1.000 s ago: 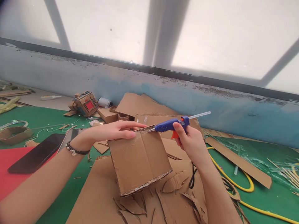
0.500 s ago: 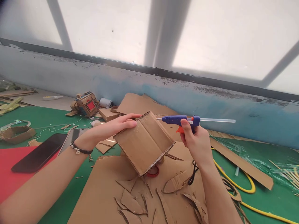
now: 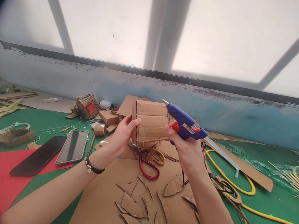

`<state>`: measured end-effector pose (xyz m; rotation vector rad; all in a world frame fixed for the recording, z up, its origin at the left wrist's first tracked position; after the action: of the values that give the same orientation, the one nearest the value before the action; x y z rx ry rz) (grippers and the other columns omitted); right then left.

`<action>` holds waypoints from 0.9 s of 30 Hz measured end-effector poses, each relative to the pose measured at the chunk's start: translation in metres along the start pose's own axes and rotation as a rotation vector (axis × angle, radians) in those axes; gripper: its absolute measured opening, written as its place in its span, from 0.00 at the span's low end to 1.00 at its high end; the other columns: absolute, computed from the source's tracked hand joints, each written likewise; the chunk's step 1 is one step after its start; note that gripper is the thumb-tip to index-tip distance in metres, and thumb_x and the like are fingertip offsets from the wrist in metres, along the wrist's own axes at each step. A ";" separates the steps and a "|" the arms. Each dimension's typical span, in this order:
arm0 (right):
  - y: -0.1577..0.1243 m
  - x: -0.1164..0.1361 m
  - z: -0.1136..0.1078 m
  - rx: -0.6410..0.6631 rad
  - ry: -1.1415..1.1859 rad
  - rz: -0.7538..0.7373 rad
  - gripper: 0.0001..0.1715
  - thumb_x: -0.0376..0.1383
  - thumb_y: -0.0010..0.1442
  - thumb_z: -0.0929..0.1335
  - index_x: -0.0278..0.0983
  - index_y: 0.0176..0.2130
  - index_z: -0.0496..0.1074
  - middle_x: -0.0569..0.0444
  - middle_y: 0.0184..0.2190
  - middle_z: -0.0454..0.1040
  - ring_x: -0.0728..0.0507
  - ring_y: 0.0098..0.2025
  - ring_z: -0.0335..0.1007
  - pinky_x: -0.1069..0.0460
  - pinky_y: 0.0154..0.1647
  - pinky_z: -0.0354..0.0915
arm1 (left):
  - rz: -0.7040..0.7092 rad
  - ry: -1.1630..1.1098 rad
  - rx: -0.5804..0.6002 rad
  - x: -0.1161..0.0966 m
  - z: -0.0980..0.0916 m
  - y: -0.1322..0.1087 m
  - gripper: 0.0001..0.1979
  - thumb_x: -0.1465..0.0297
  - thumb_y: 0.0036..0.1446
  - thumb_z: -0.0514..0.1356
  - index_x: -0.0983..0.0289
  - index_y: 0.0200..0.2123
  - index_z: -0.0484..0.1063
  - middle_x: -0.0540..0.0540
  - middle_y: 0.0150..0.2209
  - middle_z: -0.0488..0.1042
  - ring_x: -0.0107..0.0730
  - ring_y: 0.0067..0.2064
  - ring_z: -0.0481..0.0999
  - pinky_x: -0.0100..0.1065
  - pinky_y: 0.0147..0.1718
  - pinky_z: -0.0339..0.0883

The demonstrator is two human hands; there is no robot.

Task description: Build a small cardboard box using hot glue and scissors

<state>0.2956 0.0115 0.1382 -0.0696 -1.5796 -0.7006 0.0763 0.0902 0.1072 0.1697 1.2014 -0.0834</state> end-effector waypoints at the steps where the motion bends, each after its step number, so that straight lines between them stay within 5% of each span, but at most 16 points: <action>1: -0.004 0.000 0.002 -0.010 -0.043 0.005 0.23 0.51 0.53 0.82 0.42 0.40 0.78 0.57 0.33 0.75 0.47 0.32 0.67 0.51 0.31 0.66 | 0.013 -0.002 -0.009 0.003 0.004 -0.004 0.30 0.59 0.61 0.72 0.60 0.63 0.69 0.63 0.66 0.76 0.48 0.66 0.76 0.43 0.63 0.72; 6: -0.020 0.001 0.016 -0.024 -0.203 -0.016 0.27 0.55 0.53 0.82 0.42 0.42 0.77 0.56 0.36 0.78 0.44 0.37 0.73 0.48 0.41 0.71 | 0.040 -0.001 -0.040 0.008 0.018 -0.022 0.37 0.62 0.56 0.75 0.61 0.65 0.65 0.65 0.70 0.72 0.52 0.68 0.75 0.47 0.66 0.69; 11: -0.026 0.013 0.029 0.073 -0.269 -0.127 0.20 0.52 0.61 0.78 0.42 0.44 0.75 0.56 0.36 0.78 0.44 0.37 0.75 0.49 0.40 0.71 | 0.069 0.034 -0.019 0.002 0.025 -0.032 0.38 0.63 0.56 0.75 0.60 0.65 0.63 0.65 0.71 0.69 0.52 0.69 0.73 0.49 0.68 0.68; 20: -0.018 0.009 0.012 -0.066 -0.338 -0.138 0.23 0.57 0.61 0.76 0.42 0.42 0.77 0.54 0.40 0.80 0.40 0.42 0.76 0.46 0.46 0.70 | 0.060 -0.003 0.015 -0.007 0.026 -0.033 0.37 0.63 0.56 0.75 0.59 0.64 0.63 0.64 0.71 0.70 0.52 0.70 0.73 0.46 0.65 0.71; 27: -0.025 0.017 0.026 0.034 -0.322 -0.181 0.21 0.54 0.60 0.76 0.43 0.42 0.74 0.55 0.35 0.79 0.42 0.35 0.73 0.50 0.35 0.68 | 0.032 -0.015 0.005 -0.005 0.027 -0.036 0.38 0.63 0.54 0.77 0.59 0.63 0.64 0.64 0.70 0.70 0.50 0.71 0.71 0.45 0.69 0.67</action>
<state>0.2587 -0.0024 0.1446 -0.0148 -1.9226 -0.8342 0.0936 0.0503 0.1180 0.1924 1.1835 -0.0601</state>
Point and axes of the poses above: each hand's wrist, its own y-axis towards the middle knuckle, its own z-axis out of the palm, x = y × z, the point moved 6 cm from there along y, towards the middle knuckle
